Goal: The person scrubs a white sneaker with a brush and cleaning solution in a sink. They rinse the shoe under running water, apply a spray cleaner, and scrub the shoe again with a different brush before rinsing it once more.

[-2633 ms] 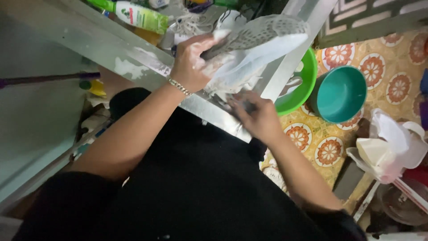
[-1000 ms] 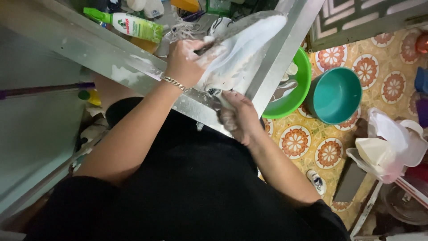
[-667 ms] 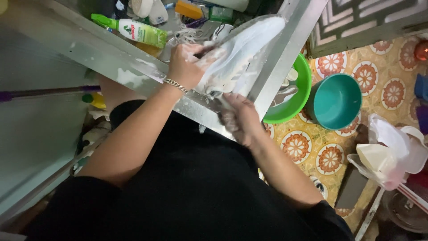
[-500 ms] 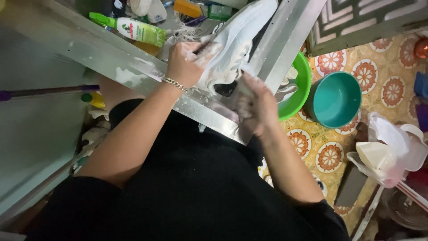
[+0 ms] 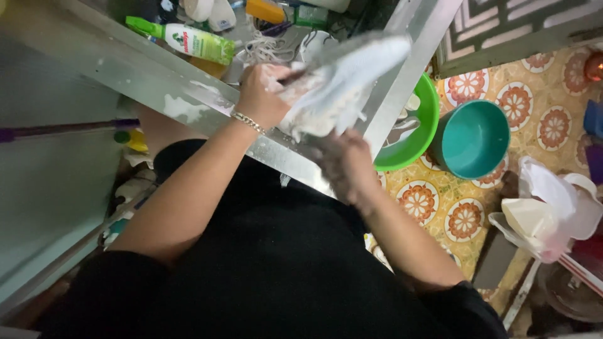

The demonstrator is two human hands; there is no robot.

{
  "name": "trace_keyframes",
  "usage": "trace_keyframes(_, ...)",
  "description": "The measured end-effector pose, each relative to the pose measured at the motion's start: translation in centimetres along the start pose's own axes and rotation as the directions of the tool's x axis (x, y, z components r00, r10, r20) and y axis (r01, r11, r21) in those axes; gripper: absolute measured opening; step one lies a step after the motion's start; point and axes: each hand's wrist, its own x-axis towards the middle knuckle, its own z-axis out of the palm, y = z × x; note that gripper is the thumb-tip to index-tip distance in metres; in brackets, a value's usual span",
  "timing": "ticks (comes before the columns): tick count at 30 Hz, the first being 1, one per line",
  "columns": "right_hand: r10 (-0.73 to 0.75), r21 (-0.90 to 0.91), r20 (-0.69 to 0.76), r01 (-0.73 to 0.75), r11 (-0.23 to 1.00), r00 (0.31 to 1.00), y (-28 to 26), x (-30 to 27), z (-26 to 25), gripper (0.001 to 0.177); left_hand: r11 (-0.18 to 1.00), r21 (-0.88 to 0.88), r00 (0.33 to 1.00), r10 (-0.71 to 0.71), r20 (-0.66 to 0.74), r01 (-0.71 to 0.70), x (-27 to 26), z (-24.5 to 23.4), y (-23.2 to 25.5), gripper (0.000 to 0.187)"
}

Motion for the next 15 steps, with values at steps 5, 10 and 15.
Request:
trace_keyframes(5, -0.379, -0.005, -0.064, 0.379, 0.925, 0.923, 0.6, 1.7, -0.4, 0.013, 0.987, -0.156, 0.998, -0.033, -0.044, 0.026, 0.3, -1.9, 1.0, 0.053)
trace_keyframes(10, -0.71, -0.477, 0.149, 0.679, 0.559, 0.689, 4.2, 4.7, -3.3, 0.014, 0.951, -0.291, 0.994, -0.095, 0.057, 0.108, 0.9, -2.1, 0.5, 0.024)
trace_keyframes(15, -0.884, -0.79, 0.464, 0.481, -0.38, 0.062, 0.7, 9.2, -8.6, 0.02, 0.927, -0.171, 0.939, -0.313, 0.14, 0.335, 1.5, -2.7, 1.2, 0.041)
